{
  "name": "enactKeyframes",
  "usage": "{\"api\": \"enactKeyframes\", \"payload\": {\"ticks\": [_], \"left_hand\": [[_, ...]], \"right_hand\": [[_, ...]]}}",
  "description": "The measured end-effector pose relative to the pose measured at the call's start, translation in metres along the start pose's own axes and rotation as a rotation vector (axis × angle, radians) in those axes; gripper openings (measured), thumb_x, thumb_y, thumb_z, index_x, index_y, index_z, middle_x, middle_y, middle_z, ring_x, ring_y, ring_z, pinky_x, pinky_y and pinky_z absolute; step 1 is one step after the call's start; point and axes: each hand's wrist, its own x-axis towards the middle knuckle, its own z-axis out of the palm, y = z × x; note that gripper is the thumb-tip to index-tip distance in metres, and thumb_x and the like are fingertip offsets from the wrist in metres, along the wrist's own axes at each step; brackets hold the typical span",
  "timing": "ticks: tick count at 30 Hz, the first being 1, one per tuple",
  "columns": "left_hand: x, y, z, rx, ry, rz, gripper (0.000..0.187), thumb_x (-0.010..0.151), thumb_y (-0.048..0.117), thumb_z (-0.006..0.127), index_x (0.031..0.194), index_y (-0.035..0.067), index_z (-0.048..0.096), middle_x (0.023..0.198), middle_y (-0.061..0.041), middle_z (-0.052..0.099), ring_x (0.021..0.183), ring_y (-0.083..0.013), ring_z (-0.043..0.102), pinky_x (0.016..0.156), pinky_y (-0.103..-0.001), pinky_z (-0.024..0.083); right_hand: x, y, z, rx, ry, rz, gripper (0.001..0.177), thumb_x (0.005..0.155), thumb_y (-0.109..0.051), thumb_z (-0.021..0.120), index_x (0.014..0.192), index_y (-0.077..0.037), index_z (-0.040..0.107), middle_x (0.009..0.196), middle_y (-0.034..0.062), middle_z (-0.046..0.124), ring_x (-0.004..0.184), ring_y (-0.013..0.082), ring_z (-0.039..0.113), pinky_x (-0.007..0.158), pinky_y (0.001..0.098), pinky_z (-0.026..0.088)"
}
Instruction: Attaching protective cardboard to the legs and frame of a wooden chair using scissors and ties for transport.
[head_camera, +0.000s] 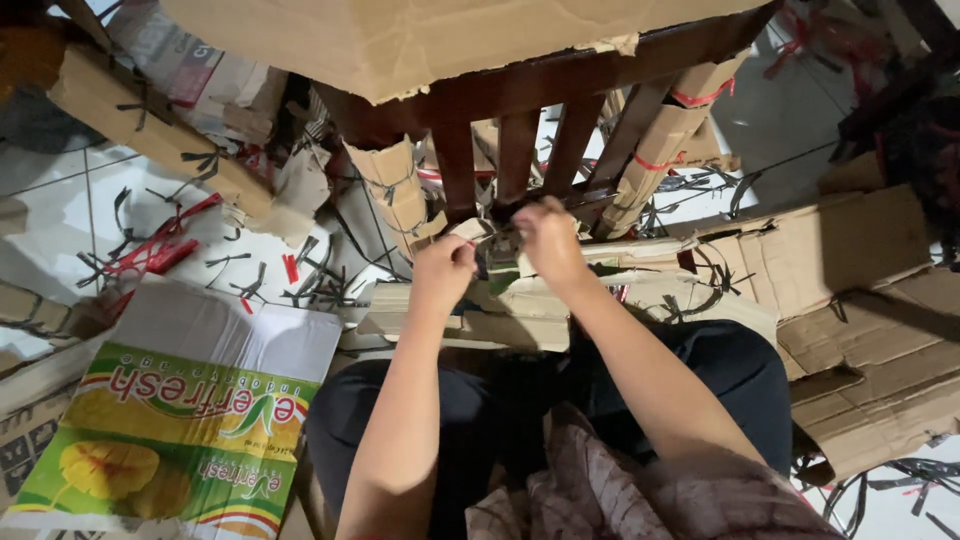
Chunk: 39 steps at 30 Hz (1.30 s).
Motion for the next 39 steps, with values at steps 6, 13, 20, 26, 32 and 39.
{"api": "enactKeyframes", "payload": {"ticks": [6,13,20,26,32,39], "left_hand": [[-0.006,-0.014,0.003,-0.101,-0.010,-0.072,0.024,0.094,0.030,0.057,0.097,0.017,0.077,0.084,-0.010,0.075,0.097,-0.0322,0.072,0.090,-0.044,0.057],[-0.005,0.023,0.006,-0.411,0.027,0.252,0.027,0.105,0.014,0.052,0.082,0.005,0.064,0.120,-0.018,0.071,0.113,-0.0422,0.065,0.094,-0.050,0.052],[-0.007,0.037,-0.001,-0.713,0.099,-0.160,0.022,0.108,0.018,0.050,0.094,0.010,0.065,0.120,-0.010,0.075,0.101,-0.0251,0.071,0.080,-0.029,0.051],[0.017,-0.001,0.028,-1.018,0.108,-0.386,0.018,0.105,0.018,0.051,0.098,0.011,0.066,0.096,-0.009,0.070,0.083,-0.0216,0.069,0.078,-0.033,0.059],[0.028,0.000,0.010,-1.624,-0.088,-0.721,0.032,0.112,0.026,0.036,0.084,0.024,0.051,0.078,0.014,0.049,0.063,-0.0033,0.040,0.066,-0.020,0.036],[0.032,-0.016,0.013,-1.829,-0.043,-0.939,0.028,0.112,0.019,0.036,0.088,0.022,0.050,0.077,0.013,0.054,0.056,-0.0063,0.036,0.062,-0.023,0.035]], "right_hand": [[-0.010,0.006,0.003,0.016,-0.009,0.085,0.007,0.090,-0.010,0.069,0.090,-0.016,0.072,0.084,0.0068,0.058,0.077,0.0371,0.072,0.070,0.0452,0.061],[-0.016,-0.037,-0.016,0.980,-0.089,0.276,0.012,0.100,-0.004,0.063,0.091,-0.003,0.071,0.092,0.0094,0.061,0.080,0.0216,0.064,0.054,0.0316,0.056],[0.006,-0.046,-0.011,1.621,-0.102,0.580,0.014,0.105,-0.012,0.049,0.092,-0.012,0.054,0.099,0.0090,0.066,0.056,0.0111,0.048,0.042,0.0175,0.032],[0.014,-0.084,-0.013,1.292,-0.142,0.588,0.020,0.105,-0.005,0.049,0.088,-0.005,0.058,0.066,0.0031,0.050,0.045,0.0056,0.035,0.037,0.0173,0.026],[-0.020,-0.047,-0.027,0.335,-0.158,-0.058,0.019,0.099,-0.009,0.055,0.100,-0.018,0.071,0.087,0.0068,0.071,0.077,0.0308,0.069,0.073,0.0381,0.057],[0.008,0.011,-0.028,-0.015,-0.329,-0.453,0.048,0.084,0.009,0.046,0.125,-0.012,0.060,0.110,0.0171,0.069,0.084,0.0486,0.069,0.075,0.0577,0.059]]}}
